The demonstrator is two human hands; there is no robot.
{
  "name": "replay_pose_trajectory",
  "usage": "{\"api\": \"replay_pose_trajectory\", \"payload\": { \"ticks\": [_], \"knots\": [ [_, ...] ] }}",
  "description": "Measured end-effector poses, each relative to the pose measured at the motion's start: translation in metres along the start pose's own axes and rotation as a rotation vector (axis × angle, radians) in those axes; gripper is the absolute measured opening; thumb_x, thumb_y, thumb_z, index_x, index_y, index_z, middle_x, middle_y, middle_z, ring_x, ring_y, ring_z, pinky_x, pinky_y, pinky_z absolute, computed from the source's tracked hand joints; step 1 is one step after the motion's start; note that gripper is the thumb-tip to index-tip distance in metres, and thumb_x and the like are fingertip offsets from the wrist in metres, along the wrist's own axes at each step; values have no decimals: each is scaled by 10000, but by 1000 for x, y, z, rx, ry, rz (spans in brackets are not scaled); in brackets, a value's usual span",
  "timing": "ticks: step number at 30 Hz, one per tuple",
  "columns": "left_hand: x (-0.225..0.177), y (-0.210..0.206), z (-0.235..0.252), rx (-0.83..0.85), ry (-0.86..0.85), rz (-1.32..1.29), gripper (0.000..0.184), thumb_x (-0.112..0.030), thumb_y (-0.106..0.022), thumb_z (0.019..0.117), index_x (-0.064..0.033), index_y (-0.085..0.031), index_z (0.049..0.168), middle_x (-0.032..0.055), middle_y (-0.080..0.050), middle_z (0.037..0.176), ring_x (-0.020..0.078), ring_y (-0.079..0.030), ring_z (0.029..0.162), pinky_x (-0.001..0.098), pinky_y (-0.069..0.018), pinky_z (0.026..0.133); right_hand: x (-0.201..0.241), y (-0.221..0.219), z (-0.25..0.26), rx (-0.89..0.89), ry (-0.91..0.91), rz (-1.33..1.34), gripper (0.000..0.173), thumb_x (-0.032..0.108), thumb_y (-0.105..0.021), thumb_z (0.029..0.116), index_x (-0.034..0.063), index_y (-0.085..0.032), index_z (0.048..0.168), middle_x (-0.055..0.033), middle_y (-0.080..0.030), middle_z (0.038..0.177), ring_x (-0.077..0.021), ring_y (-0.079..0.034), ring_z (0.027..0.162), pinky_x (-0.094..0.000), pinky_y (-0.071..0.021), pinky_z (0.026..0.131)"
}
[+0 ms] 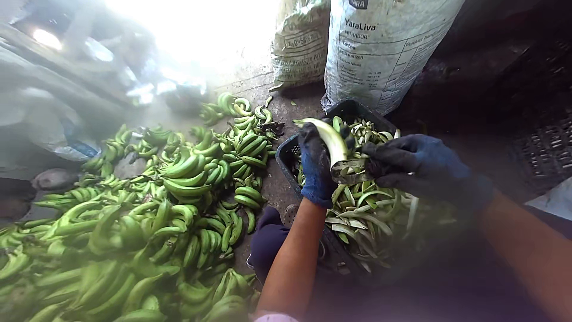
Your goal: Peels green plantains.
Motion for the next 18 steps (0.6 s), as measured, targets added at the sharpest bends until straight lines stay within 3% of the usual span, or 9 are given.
{"api": "replay_pose_trajectory", "payload": {
  "ticks": [2,4,7,9,10,11,13,16,18],
  "knots": [
    [1,0,-1,-32,-25,-53,299,-294,-271,1119,-171,-475,1300,-16,-663,1051,84,-683,896,304,-612,760,-4,-1,2,-4,-9,-4,507,476,-598,942,248,-649,1392,-130,-670,1220,-312,-641,1083,-534,-518,898],
    [-5,-1,-16,143,-53,108,346,-341,-301,1112,-216,-552,1313,-78,-658,1064,-2,-636,885,213,-563,750,-16,10,9,-8,-85,77,509,466,-586,979,249,-602,1440,-114,-652,1272,-270,-620,1155,-490,-508,971],
    [-11,-9,-32,477,160,289,357,-345,-319,1091,-183,-610,1220,-86,-656,917,-35,-618,759,170,-541,643,-37,25,13,45,-246,284,515,443,-535,1009,217,-561,1471,-44,-605,1366,-143,-573,1226,-377,-484,1031],
    [-2,-19,-32,724,360,393,379,-347,-354,1068,-126,-567,1289,-32,-650,934,14,-623,780,214,-554,693,-46,23,12,88,-365,440,443,361,-508,1034,172,-594,1426,13,-612,1404,-47,-598,1207,-267,-506,1025],
    [7,-21,-31,773,442,438,406,-372,-367,1069,-128,-530,1350,-4,-653,951,46,-636,786,237,-561,697,-48,19,11,93,-399,488,423,337,-489,1053,144,-604,1411,15,-614,1411,-39,-601,1216,-263,-500,1038],
    [15,-20,-28,776,490,456,430,-394,-361,1068,-138,-487,1391,18,-652,973,79,-643,802,268,-565,705,-49,13,10,77,-424,495,411,346,-480,1059,147,-619,1390,21,-634,1384,-37,-621,1182,-268,-517,1015],
    [24,-15,-20,611,458,433,421,-405,-338,1078,-141,-485,1371,31,-654,963,106,-646,778,301,-571,681,-48,2,6,44,-390,384,434,433,-488,1054,209,-611,1404,20,-661,1326,-67,-656,1097,-317,-557,948],
    [20,-8,-8,269,306,152,384,-404,-283,1098,-188,-599,1124,-45,-656,831,39,-626,681,235,-553,589,-24,-8,4,-6,-114,101,544,516,-554,991,203,-600,1434,-77,-683,1247,-216,-656,1059,-457,-540,903],
    [13,-10,4,139,283,-178,432,-386,-226,1098,-170,-592,1017,-19,-696,824,77,-681,721,264,-582,621,-12,-12,-2,-49,61,-35,535,463,-642,929,222,-628,1406,-107,-687,1197,-277,-666,1049,-501,-544,883]
  ]
}}
Point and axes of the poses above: each hand's wrist, its own z-axis towards the middle knuckle, its own y-axis out of the back of the hand, x = y × z, the point moved 4 cm from there along z, towards the middle knuckle
